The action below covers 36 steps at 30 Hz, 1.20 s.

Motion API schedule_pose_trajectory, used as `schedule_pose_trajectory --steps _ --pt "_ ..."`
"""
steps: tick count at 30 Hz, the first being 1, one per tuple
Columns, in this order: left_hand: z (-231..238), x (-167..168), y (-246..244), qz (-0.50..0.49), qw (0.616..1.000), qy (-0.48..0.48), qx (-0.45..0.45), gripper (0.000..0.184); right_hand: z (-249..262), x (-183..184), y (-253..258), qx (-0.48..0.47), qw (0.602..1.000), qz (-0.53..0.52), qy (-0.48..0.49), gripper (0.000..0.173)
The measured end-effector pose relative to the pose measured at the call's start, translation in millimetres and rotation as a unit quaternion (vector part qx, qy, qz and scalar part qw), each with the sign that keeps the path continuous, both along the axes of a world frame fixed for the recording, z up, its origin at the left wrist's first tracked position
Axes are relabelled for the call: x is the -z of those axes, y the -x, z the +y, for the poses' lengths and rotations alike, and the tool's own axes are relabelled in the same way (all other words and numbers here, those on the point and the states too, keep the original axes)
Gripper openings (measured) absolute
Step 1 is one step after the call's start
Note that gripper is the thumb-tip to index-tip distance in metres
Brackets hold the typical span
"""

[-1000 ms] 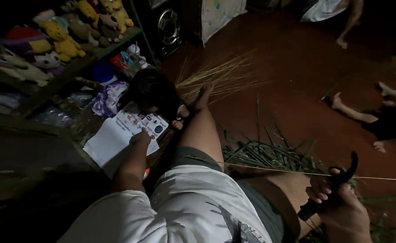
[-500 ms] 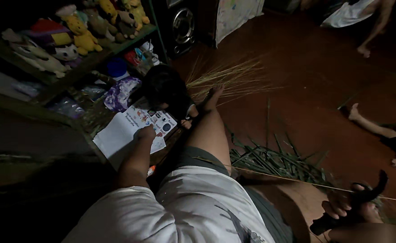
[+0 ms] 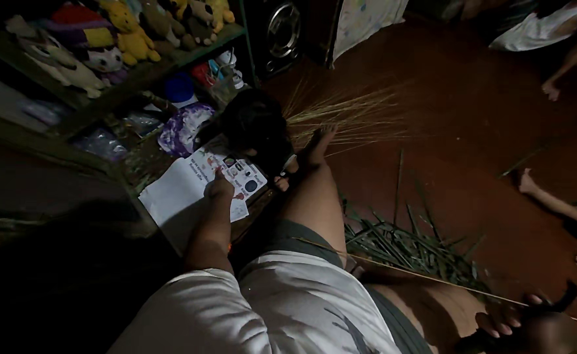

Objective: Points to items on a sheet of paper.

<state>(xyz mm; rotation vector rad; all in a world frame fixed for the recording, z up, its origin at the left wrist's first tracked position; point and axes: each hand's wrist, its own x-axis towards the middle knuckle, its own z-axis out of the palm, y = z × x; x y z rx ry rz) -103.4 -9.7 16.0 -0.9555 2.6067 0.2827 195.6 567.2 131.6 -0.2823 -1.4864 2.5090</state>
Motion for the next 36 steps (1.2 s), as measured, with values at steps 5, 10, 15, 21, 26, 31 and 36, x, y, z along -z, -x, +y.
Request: schedule_pose_trajectory --steps 5,10,15,21,26,31,36 --pt "-6.9 4.1 0.5 0.011 1.0 -0.02 -0.005 0.071 -4.4 4.1 2.6 0.005 1.0 -0.029 -0.011 0.029" --pt "-9.1 1.6 -0.7 0.004 1.0 -0.015 0.017 0.072 -6.8 6.8 4.5 0.003 0.999 -0.041 -0.001 0.027" --pt "-7.5 4.5 -1.3 -0.001 1.0 -0.009 0.023 0.072 -2.9 12.1 2.6 -0.016 0.999 -0.032 -0.001 0.03" --pt "-7.2 10.5 1.5 -0.011 1.0 0.002 0.016 0.075 -6.5 8.9 3.9 -0.02 1.0 -0.02 -0.004 0.03" --pt "-4.9 10.7 -0.5 -0.022 1.0 0.007 0.018 0.077 -4.5 8.9 4.9 -0.024 1.0 -0.016 0.001 0.029" --pt "-6.2 13.6 -2.6 -0.012 1.0 0.008 0.028 0.077 -4.6 9.9 4.4 -0.038 0.999 -0.009 0.009 0.03" --pt "-3.0 8.2 -5.6 -0.014 0.999 0.012 0.031 0.077 -5.4 9.2 4.3 -0.039 0.999 -0.01 0.003 0.031"
